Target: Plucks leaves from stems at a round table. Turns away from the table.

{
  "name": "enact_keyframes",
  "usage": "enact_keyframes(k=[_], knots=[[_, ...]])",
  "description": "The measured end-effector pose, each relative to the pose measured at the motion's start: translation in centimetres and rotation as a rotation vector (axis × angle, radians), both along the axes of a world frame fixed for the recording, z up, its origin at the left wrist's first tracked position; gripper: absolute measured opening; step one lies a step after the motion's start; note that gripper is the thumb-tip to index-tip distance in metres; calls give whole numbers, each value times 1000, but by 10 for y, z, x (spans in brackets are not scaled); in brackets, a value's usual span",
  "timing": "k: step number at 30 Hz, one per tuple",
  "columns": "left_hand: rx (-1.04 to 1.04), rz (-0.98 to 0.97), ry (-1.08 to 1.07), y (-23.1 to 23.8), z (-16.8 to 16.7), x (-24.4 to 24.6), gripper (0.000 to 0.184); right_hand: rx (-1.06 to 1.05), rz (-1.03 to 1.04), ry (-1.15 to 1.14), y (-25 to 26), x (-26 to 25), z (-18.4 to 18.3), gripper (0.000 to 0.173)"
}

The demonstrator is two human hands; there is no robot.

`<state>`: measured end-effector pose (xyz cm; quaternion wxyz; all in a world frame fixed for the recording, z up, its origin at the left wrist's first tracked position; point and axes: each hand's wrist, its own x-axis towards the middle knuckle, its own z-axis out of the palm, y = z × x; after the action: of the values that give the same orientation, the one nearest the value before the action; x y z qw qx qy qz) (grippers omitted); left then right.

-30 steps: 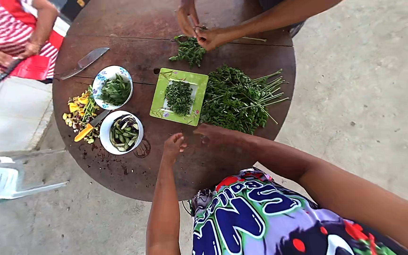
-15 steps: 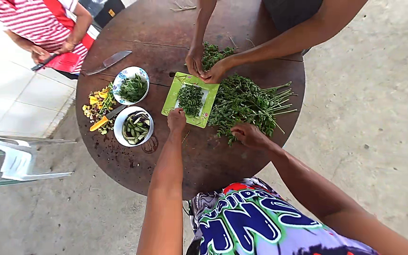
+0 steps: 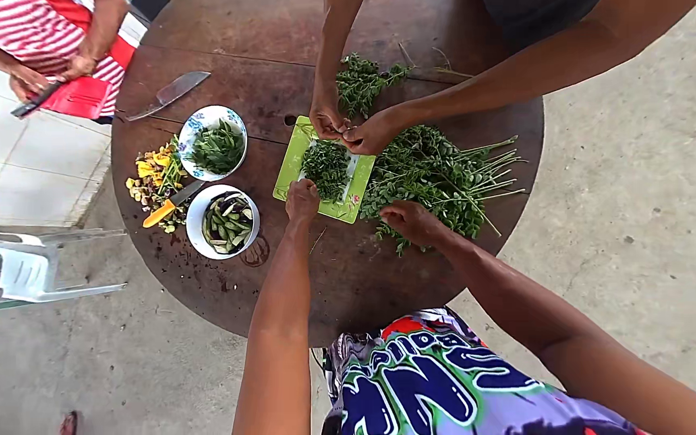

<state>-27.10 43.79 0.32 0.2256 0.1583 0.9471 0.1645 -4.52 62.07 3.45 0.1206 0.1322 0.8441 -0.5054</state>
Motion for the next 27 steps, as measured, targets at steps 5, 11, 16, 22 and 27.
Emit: enact_keyframes(k=[5, 11, 16, 22, 27], knots=[[-64, -54, -26, 1, -4, -5, 35, -2, 20, 129, -16, -74, 1, 26], [-92, -37, -18, 7, -5, -8, 26, 20, -4, 211, -22, -102, -7, 23], [53, -155, 4, -2, 19, 3, 25, 50, 59, 254, -24, -125, -14, 42], [154, -294, 8, -11, 41, 7, 23, -23, 184, 361, -26, -151, -30, 21], [167, -332, -7, -18, 46, 4, 22, -94, 185, 250, -24, -151, -15, 15]])
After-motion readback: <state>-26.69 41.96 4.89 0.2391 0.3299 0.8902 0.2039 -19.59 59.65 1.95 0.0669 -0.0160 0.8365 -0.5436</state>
